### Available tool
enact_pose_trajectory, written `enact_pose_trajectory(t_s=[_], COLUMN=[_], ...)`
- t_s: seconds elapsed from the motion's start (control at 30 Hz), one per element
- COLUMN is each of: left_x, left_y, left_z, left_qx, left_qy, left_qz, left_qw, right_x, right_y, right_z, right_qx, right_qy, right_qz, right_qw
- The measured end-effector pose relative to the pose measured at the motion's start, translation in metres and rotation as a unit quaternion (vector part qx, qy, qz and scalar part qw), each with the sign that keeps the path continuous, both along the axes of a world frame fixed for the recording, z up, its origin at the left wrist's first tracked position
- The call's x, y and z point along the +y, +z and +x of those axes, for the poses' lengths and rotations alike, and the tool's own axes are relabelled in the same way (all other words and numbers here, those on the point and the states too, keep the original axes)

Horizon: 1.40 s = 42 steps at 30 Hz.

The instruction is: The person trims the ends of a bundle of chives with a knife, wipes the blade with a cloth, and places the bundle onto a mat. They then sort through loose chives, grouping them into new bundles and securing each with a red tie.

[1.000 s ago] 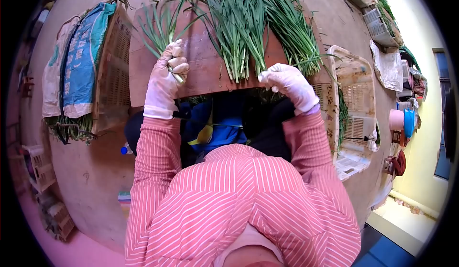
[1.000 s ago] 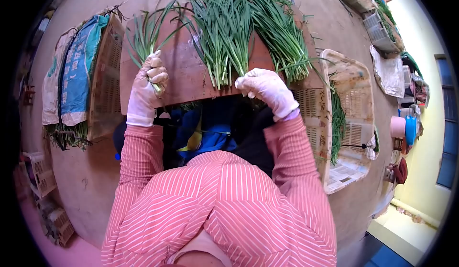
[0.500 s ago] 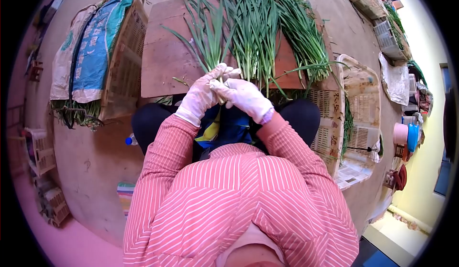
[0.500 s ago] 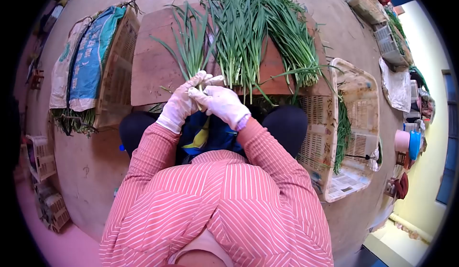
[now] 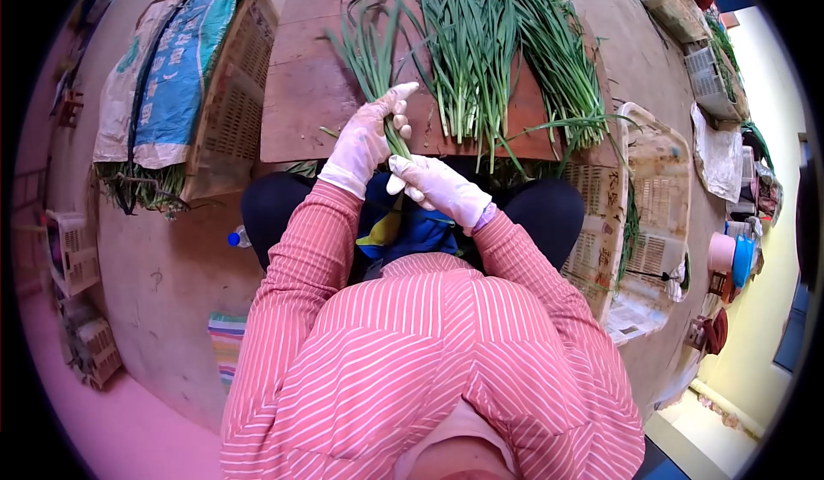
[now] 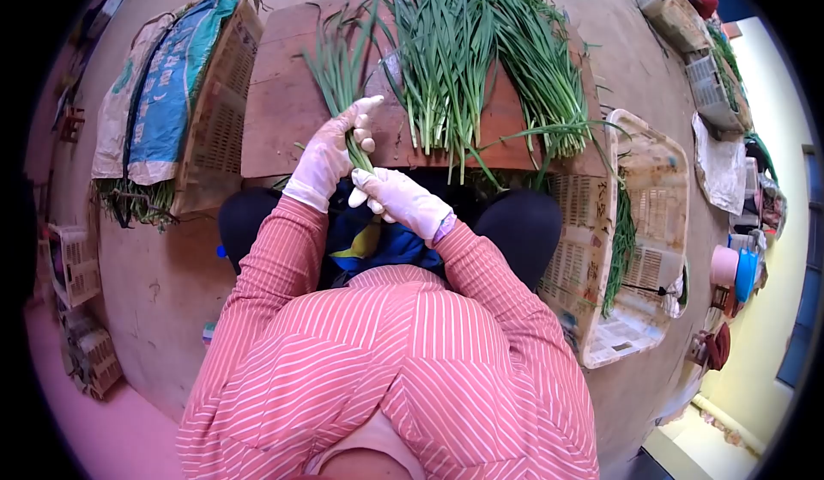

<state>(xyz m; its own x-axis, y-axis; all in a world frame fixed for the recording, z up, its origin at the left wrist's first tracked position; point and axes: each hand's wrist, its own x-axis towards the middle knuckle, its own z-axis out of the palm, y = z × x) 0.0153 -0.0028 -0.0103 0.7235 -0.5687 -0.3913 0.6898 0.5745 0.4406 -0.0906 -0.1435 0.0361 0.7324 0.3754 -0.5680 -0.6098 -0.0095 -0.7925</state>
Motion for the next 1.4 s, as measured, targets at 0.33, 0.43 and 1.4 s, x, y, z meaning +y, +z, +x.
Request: enact_pose_trajectory(t_s=[0.33,0.43,1.4], left_x=[0.016,0.016,0.008], left_y=[0.066,0.026,0.002], left_z=[0.037,0.046,0.034], left_qx=[-0.272,-0.233,0.087], left_qy=[0.138,0.11,0.054], left_qz=[0.301,0.298,0.186], left_qw=[0.904,0.919,0.977], right_x=[-0.033,-0.034,-0.023], right_y=[-0.016,-0.011,-0.028], right_z=[-0.027,-0.012,0.028], right_qx=[-0.016,-0.159,0.077], right_qy=[0.017,0.005,0.093], right_qz=[-0.232,-0.339,0.123], right_qw=[0.972,0.927,0.985])
